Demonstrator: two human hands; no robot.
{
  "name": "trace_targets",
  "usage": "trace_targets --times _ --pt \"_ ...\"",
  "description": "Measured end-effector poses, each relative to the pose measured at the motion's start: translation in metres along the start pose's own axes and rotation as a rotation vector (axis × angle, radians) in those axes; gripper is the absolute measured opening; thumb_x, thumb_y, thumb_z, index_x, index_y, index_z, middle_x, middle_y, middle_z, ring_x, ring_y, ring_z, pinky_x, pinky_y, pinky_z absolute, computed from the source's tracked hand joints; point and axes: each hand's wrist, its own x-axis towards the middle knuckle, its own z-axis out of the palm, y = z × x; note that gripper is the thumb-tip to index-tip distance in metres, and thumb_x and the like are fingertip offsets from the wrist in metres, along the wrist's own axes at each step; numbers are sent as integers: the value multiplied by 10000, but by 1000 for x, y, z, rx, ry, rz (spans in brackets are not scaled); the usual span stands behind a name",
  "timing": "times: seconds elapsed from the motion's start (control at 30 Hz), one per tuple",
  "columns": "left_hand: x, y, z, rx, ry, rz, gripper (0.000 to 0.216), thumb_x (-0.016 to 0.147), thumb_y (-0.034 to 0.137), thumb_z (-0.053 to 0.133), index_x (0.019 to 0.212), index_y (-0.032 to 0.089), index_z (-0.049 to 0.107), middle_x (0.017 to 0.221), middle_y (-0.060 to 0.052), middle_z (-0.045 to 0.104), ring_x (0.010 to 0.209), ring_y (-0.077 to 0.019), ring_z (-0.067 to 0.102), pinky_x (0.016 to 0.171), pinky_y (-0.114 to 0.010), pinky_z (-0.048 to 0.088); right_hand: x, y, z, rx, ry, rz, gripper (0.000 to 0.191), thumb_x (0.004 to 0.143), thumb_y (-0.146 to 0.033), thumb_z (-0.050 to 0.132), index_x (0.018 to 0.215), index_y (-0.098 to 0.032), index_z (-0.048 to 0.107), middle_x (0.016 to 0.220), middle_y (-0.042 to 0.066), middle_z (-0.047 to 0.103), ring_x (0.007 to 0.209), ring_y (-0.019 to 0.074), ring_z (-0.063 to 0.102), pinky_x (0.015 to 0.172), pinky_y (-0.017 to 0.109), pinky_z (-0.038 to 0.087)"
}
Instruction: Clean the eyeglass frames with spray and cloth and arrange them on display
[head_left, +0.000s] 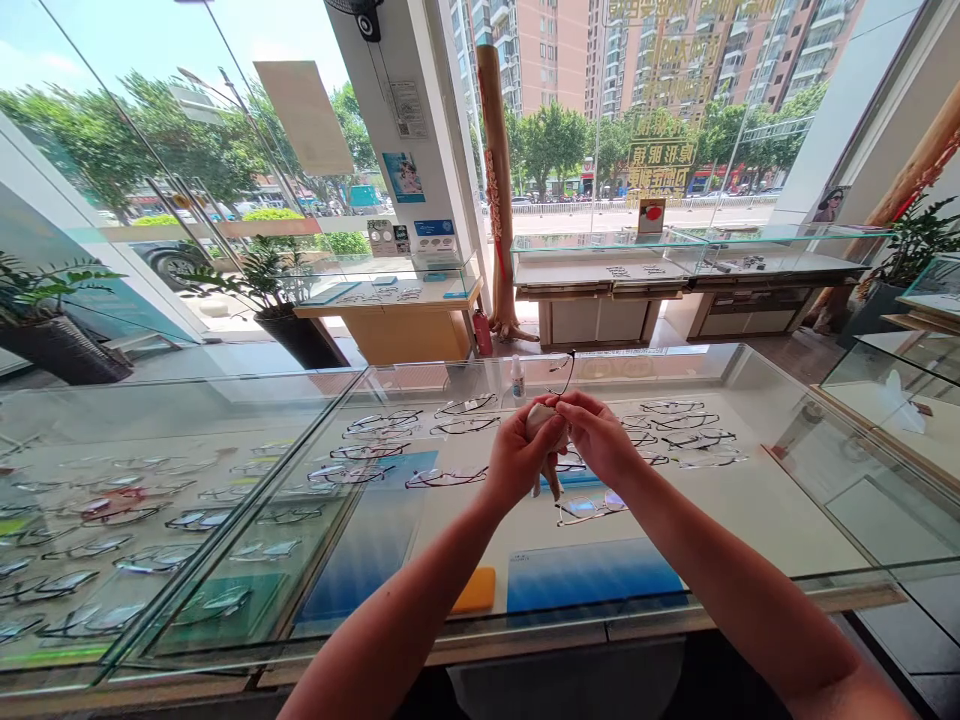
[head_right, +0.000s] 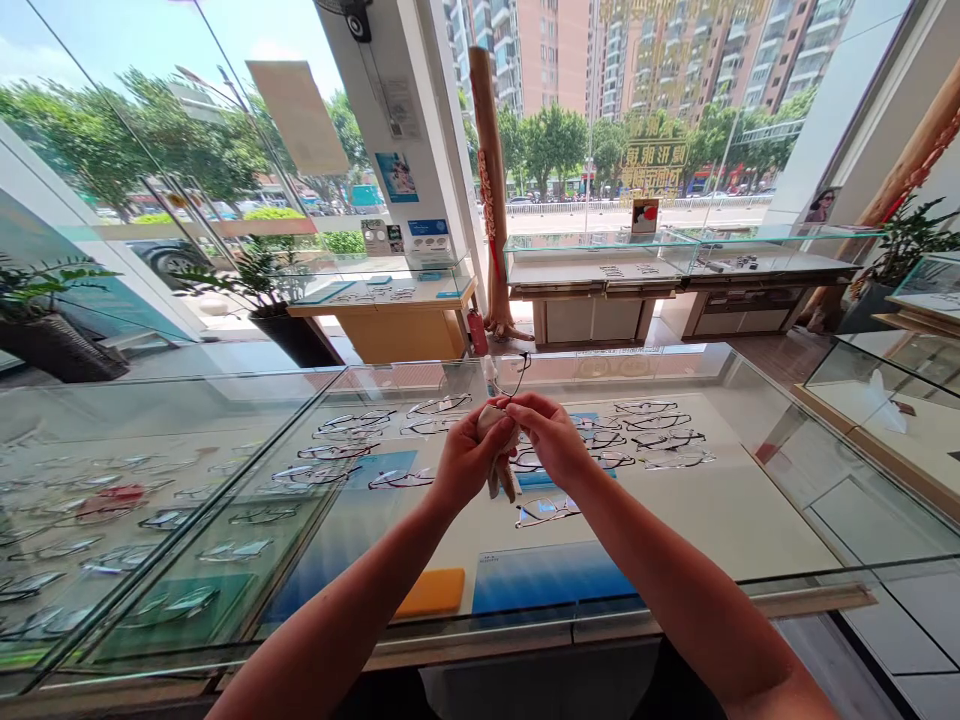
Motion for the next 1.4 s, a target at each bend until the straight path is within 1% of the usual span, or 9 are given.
trace_targets --times 0.3,0.43,0.6,0.73,0.83,1.0,1.1,1.23,1.4 --pt "-2 -2 1 -16 93 41 609 842 699 799 1102 153 730 639 30 614 458 -104 540 395 -204 429 -5 -5 7 -25 -41 17 209 764 -412 911 843 -237 830 793 -12 733 751 145 611 724 280 511" --pt "0 -8 2 -17 54 25 591 883 728 732 1082 172 748 662 27 593 514 -119 544 483 -244 496 -3 -5 4 3 6 37 224 735 -396 929 742 -229 780 743 -16 710 679 134 570 624 266 473" --pt "1 -7 -2 97 -23 86 555 924 704 703 843 156 728 724 -8 598 661 -128 509 627 -242 459 -1 -10 1 23 52 77 246 701 -372 939 701 -222 744 819 3 761 671 130 589 578 251 444" --pt "0 -3 -5 90 -142 45 525 932 670 715 1026 157 770 857 -42 681 774 -176 576 720 -265 487 0 -13 -3 18 92 87 224 715 -378 927 751 -231 761 842 7 775 690 144 609 577 258 443" --pt "-1 -2 -6 95 -191 35 506 914 597 770 1171 161 765 956 -63 726 841 -202 625 765 -276 513 1 -13 -5 21 110 107 233 719 -386 921 759 -223 760 851 7 773 635 121 566 497 245 362" --pt "-3 1 -5 85 -190 10 452 877 519 834 1119 151 734 891 -49 711 757 -185 662 696 -274 553 1 -9 -5 33 60 143 241 768 -411 891 793 -213 757 844 4 760 543 94 499 405 237 255" --pt "-5 3 -3 48 -162 -35 489 861 552 840 1105 151 706 851 -46 714 689 -187 693 617 -280 581 -2 -5 0 42 25 125 257 775 -430 887 793 -222 737 860 3 764 535 109 516 398 251 320" --pt "-6 1 0 28 -32 -46 588 852 642 814 1150 151 688 733 -4 674 515 -136 611 464 -238 511 -6 -1 9 36 12 60 279 787 -429 889 755 -224 702 901 -4 770 529 104 518 434 270 400" --pt "-4 -5 1 10 27 -14 604 880 712 750 1132 163 727 691 22 619 519 -124 558 480 -244 494 -8 -1 11 36 1 33 285 788 -419 884 715 -233 680 687 -32 658 534 119 483 450 260 389"
